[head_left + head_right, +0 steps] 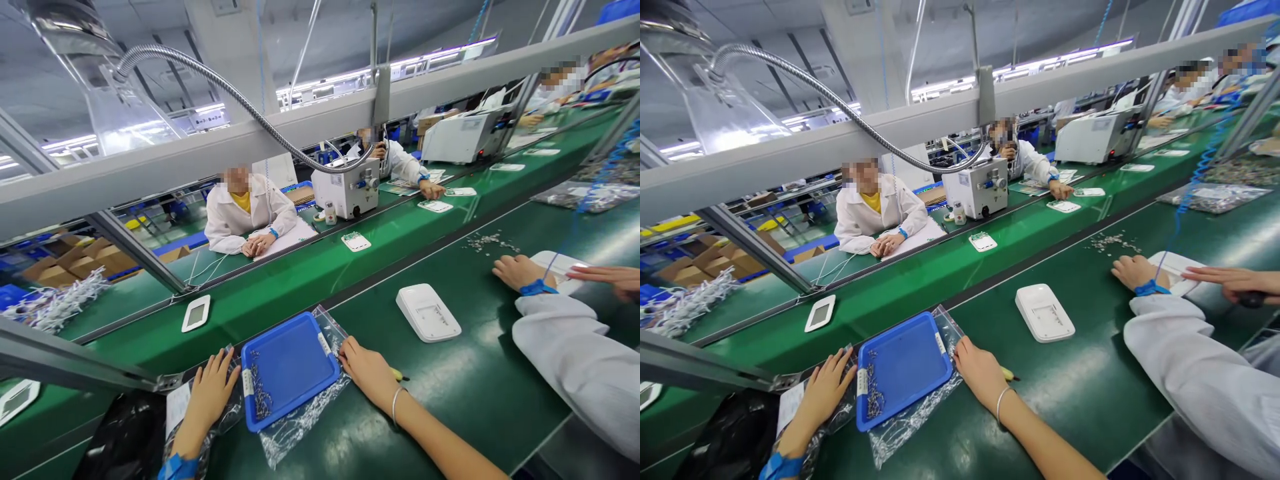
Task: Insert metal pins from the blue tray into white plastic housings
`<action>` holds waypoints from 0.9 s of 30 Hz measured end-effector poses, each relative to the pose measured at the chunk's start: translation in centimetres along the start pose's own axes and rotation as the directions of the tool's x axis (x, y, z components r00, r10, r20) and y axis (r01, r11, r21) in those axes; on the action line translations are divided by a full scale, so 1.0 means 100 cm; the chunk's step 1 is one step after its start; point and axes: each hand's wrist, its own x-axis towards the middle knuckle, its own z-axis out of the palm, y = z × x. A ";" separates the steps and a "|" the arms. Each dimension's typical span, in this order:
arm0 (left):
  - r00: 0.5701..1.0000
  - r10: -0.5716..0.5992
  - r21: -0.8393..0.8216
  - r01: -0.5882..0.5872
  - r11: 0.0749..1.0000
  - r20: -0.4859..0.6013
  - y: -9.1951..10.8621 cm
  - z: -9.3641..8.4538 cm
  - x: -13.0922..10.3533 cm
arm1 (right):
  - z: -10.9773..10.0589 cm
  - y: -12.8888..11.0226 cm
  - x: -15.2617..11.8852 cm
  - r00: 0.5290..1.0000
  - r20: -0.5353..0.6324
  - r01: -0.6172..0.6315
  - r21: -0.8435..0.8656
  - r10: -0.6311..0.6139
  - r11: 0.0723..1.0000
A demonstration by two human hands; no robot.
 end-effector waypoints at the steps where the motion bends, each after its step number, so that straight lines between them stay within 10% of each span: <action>1: 1.000 0.011 0.014 -0.011 1.000 -0.008 0.000 0.001 0.000 | 0.000 0.000 0.000 1.000 -0.004 -0.002 -0.001 0.002 1.000; 8: 0.982 -0.170 0.115 0.179 0.977 -0.086 0.012 0.009 -0.001 | 0.000 0.000 0.000 1.000 0.006 -0.018 -0.005 0.018 1.000; 17: 0.985 -0.115 0.207 0.140 0.968 -0.128 0.028 -0.022 -0.009 | 0.002 0.001 0.000 1.000 -0.015 0.000 0.005 0.000 1.000; 27: 0.977 -0.169 0.153 0.148 0.977 0.133 0.021 -0.024 0.003 | 0.001 0.005 0.001 1.000 0.011 0.023 0.070 -0.024 0.997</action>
